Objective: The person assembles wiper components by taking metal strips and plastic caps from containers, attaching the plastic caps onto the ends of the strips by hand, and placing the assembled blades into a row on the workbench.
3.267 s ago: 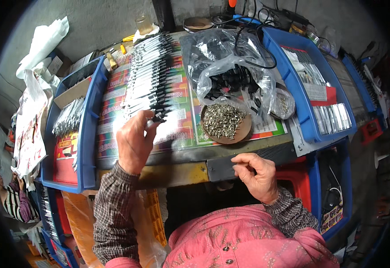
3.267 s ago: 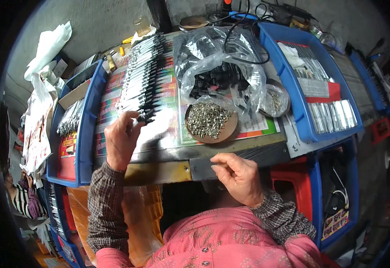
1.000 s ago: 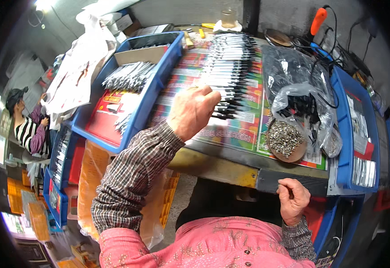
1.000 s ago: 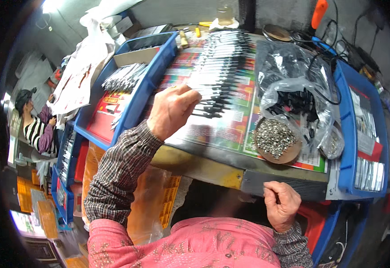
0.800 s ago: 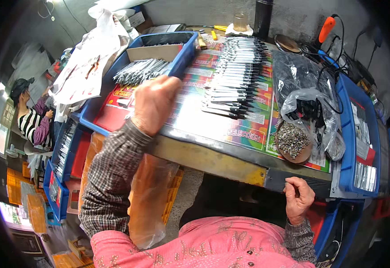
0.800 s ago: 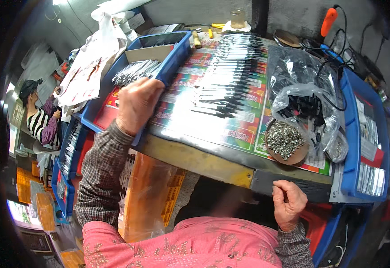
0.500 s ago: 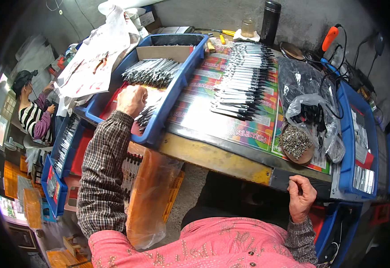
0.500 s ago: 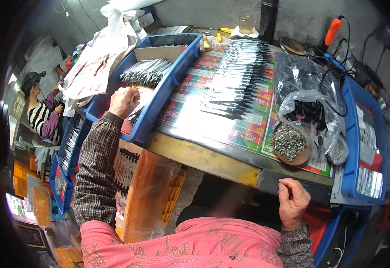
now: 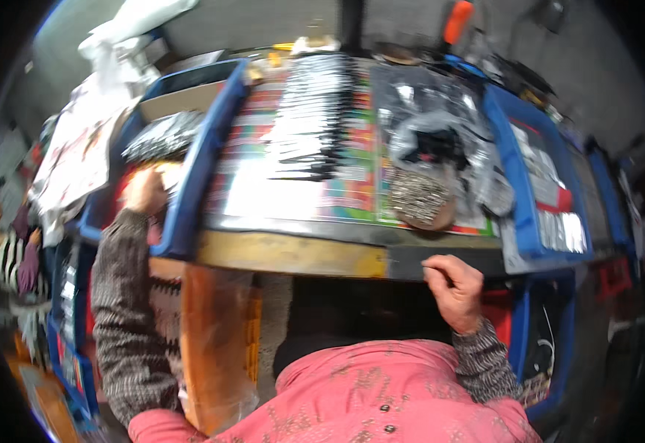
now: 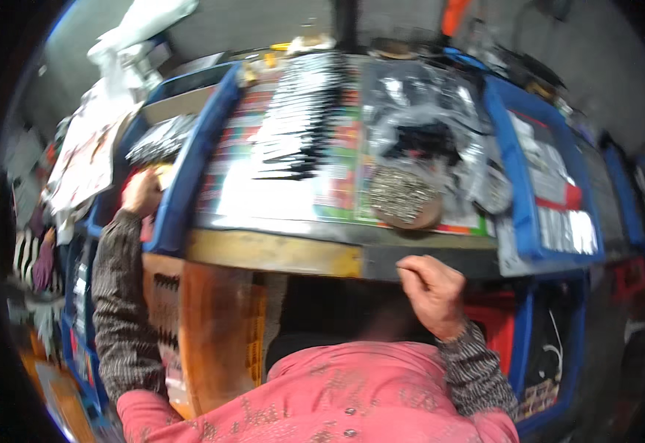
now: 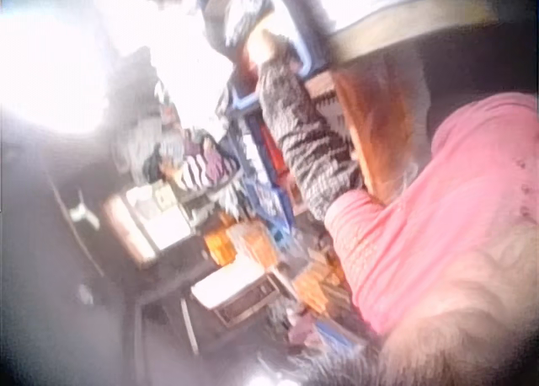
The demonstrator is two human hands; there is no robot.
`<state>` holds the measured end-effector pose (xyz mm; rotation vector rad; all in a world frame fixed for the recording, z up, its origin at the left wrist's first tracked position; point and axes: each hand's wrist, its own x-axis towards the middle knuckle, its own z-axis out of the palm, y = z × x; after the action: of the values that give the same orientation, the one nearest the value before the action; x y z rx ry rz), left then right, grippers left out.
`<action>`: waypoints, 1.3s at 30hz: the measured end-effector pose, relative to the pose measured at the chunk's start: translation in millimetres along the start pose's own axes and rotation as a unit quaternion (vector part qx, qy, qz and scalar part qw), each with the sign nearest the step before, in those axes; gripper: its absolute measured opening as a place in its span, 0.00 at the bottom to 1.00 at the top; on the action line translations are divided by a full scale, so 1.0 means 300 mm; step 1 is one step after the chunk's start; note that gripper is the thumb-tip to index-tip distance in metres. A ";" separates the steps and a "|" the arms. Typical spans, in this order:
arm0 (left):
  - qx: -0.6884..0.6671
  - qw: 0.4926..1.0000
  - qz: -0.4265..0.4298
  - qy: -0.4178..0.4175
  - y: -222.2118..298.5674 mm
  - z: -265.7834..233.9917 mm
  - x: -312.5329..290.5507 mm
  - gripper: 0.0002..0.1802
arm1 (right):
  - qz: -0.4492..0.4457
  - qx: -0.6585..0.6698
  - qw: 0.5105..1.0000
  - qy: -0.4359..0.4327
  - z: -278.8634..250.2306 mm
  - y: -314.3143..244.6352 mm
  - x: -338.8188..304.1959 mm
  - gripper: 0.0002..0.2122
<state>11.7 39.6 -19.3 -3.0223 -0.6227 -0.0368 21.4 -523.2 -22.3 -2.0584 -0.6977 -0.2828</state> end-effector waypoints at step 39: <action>-0.210 0.906 0.184 0.318 0.626 -0.141 -0.343 0.06 | 0.183 -0.466 0.865 -0.003 -0.927 0.588 0.125 0.12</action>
<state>-9.2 -175.7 10.2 -3.1409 0.0290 -1.2191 172.6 -814.2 25.7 -3.0537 -0.1243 -0.4495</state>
